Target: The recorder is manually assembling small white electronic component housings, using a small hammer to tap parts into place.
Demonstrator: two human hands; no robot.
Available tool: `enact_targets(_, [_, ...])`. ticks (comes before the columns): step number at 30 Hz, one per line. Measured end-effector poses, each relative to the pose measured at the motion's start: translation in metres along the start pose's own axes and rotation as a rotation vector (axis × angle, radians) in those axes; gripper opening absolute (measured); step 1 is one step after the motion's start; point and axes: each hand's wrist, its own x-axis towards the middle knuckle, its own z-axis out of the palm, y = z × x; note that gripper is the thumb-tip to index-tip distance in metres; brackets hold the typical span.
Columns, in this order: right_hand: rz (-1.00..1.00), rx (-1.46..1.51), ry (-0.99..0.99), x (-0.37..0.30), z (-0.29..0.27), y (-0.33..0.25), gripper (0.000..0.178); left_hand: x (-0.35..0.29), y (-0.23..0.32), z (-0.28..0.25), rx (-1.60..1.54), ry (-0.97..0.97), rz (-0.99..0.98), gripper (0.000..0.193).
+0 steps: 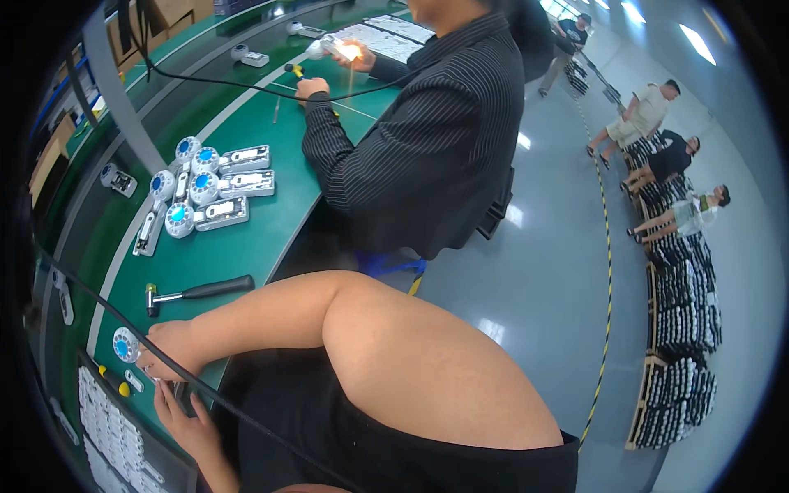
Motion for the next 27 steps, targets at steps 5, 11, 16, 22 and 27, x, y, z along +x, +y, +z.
enact_targets(5, [0.400, -0.142, -0.085, -0.038, -0.073, 0.011, 0.036, -0.002, -0.001, 0.000, 0.069, -0.015, 0.051, 0.057])
enact_targets(11, [0.661, -0.243, -0.252, -0.079, -0.047, 0.027, 0.034, 0.021, 0.036, -0.036, 0.085, -0.035, 0.110, 0.046])
enact_targets(16, [0.669, -0.210, -0.244, -0.083, -0.051, 0.034, 0.030, 0.030, 0.029, -0.027, 0.036, 0.048, 0.124, 0.033])
enact_targets(22, [0.624, 0.259, -0.308, -0.043, -0.079, 0.005, 0.028, -0.005, -0.054, 0.003, 0.083, -0.034, 0.008, 0.047])
enact_targets(27, [0.584, 0.430, -0.347, -0.064, -0.092, -0.010, 0.040, 0.012, 0.015, -0.007, 0.016, 0.092, 0.064, 0.044])
